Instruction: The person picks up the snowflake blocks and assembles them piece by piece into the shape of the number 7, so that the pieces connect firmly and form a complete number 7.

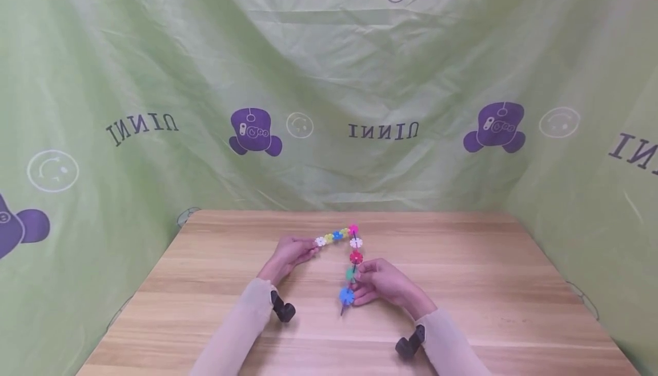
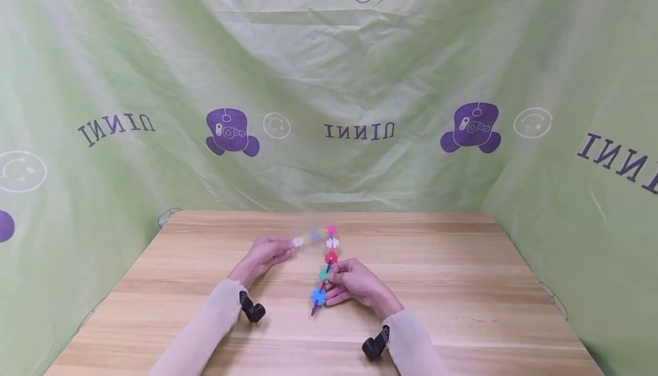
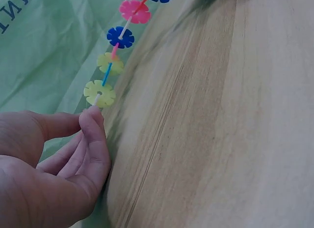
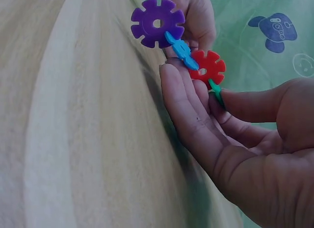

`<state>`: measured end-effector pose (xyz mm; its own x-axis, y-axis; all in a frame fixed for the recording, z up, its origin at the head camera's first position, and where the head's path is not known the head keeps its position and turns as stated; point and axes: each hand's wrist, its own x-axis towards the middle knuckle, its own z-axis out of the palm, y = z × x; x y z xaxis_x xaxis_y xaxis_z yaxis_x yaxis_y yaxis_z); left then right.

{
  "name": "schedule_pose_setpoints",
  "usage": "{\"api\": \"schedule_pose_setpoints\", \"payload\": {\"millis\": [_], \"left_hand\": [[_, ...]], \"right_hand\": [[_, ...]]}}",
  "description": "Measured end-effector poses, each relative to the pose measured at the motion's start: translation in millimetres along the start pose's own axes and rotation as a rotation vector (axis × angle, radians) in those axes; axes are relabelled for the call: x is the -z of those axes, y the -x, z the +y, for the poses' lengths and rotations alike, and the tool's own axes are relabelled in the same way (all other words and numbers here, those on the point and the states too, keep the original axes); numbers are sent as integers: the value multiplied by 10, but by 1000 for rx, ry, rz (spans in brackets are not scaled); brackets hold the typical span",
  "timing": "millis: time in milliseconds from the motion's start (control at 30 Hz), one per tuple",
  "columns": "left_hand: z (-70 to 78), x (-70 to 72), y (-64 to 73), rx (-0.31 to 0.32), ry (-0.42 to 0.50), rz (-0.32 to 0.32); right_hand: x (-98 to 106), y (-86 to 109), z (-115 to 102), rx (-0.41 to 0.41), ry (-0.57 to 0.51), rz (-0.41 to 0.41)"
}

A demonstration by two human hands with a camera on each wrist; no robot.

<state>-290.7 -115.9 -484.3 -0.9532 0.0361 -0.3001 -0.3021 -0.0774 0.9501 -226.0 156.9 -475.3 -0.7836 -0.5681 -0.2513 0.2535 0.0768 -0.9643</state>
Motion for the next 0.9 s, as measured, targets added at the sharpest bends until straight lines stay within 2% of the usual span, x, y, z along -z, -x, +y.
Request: {"api": "schedule_pose_setpoints", "payload": {"millis": [500, 900], "left_hand": [[55, 26, -106, -4, -104, 81], [79, 48, -182, -2, -117, 89]], "right_hand": [[42, 55, -17, -43, 177, 71], [64, 64, -16, -60, 219, 85]]}}
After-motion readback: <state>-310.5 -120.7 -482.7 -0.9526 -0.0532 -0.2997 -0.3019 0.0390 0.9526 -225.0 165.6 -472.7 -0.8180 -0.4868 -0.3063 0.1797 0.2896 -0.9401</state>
